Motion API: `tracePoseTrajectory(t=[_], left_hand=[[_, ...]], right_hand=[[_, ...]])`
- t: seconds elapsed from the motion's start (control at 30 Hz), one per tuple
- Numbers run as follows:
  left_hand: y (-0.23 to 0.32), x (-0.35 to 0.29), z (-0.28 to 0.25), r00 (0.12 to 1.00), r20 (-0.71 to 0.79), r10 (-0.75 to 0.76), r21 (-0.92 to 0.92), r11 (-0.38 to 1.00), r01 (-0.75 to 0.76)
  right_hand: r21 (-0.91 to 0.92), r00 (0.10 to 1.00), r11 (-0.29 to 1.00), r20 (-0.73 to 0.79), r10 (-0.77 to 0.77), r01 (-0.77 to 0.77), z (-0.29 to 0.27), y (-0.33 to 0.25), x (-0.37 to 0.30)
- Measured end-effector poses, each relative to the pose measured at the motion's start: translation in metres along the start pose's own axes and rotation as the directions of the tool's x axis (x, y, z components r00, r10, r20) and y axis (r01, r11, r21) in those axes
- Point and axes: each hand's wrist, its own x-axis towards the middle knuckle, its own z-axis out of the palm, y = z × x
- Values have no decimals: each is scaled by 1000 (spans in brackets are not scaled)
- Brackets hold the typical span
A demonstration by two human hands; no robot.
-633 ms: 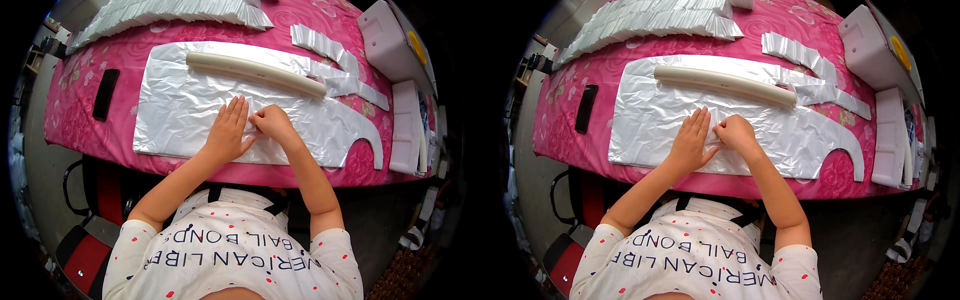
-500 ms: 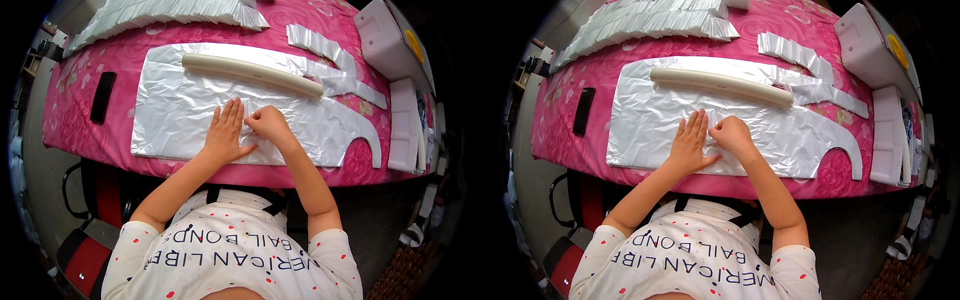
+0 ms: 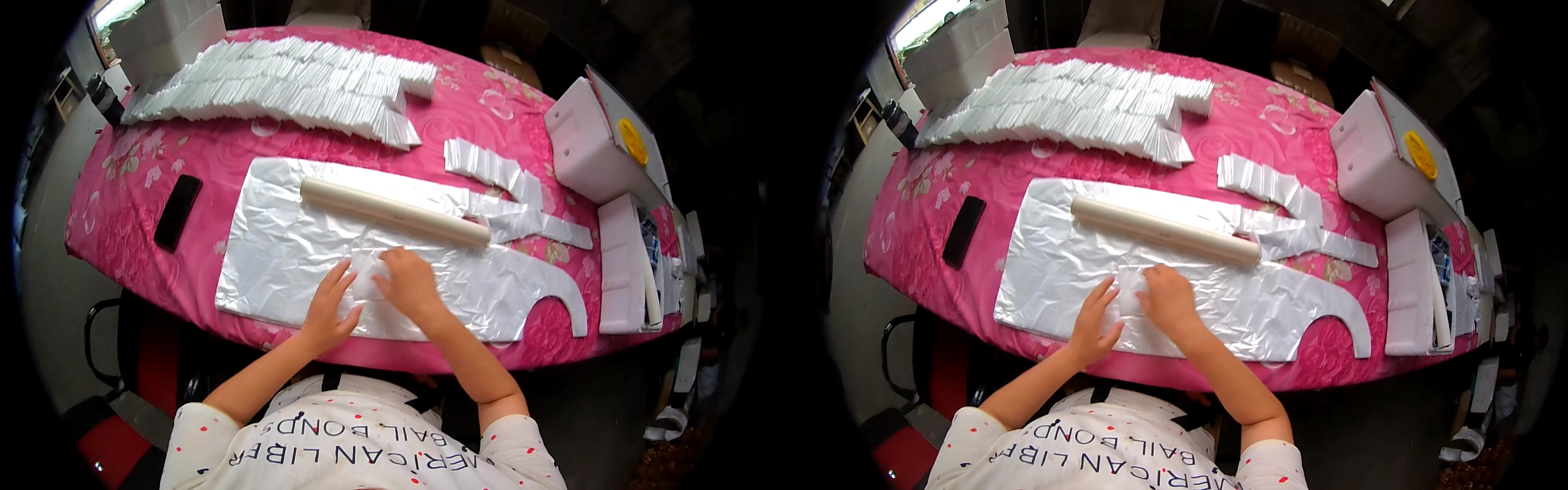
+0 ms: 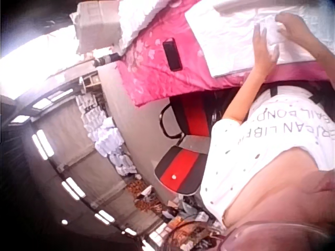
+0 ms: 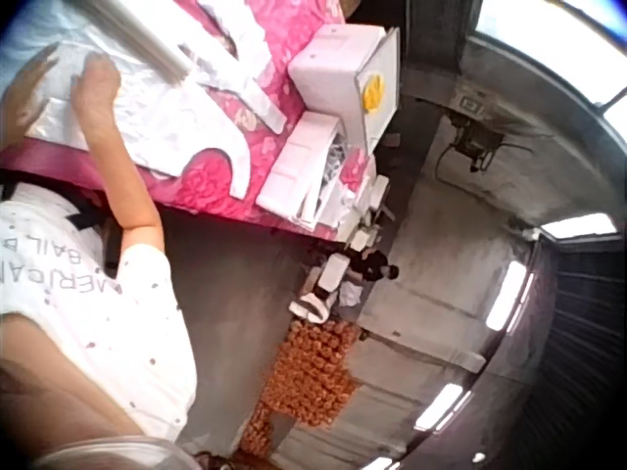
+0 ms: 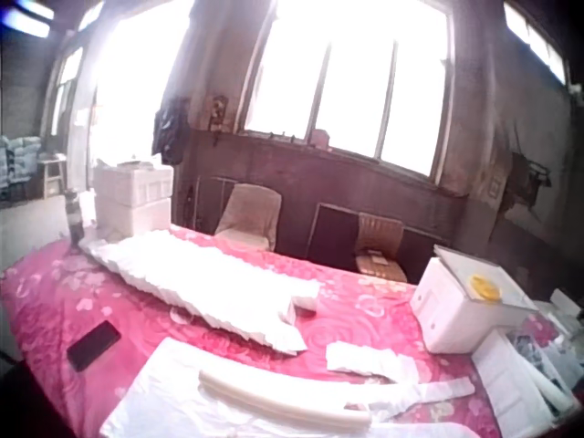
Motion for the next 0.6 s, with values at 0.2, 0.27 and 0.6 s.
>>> tracePoseTrajectory(t=[0.2,0.27,0.6], left_hand=[[10,-85,-47,790,234,-566,-407,681,609],[7,-114,-51,627,306,-717,-515,429,742],[9,-142,-53,638,171,-751,-396,540,742]], right_hand=[[-73,962,962,-54,-269,264,55,-12,14],[-45,978,978,52,-201,203,69,-27,10],[487,875,820,202,-440,300,112,-125,-73]])
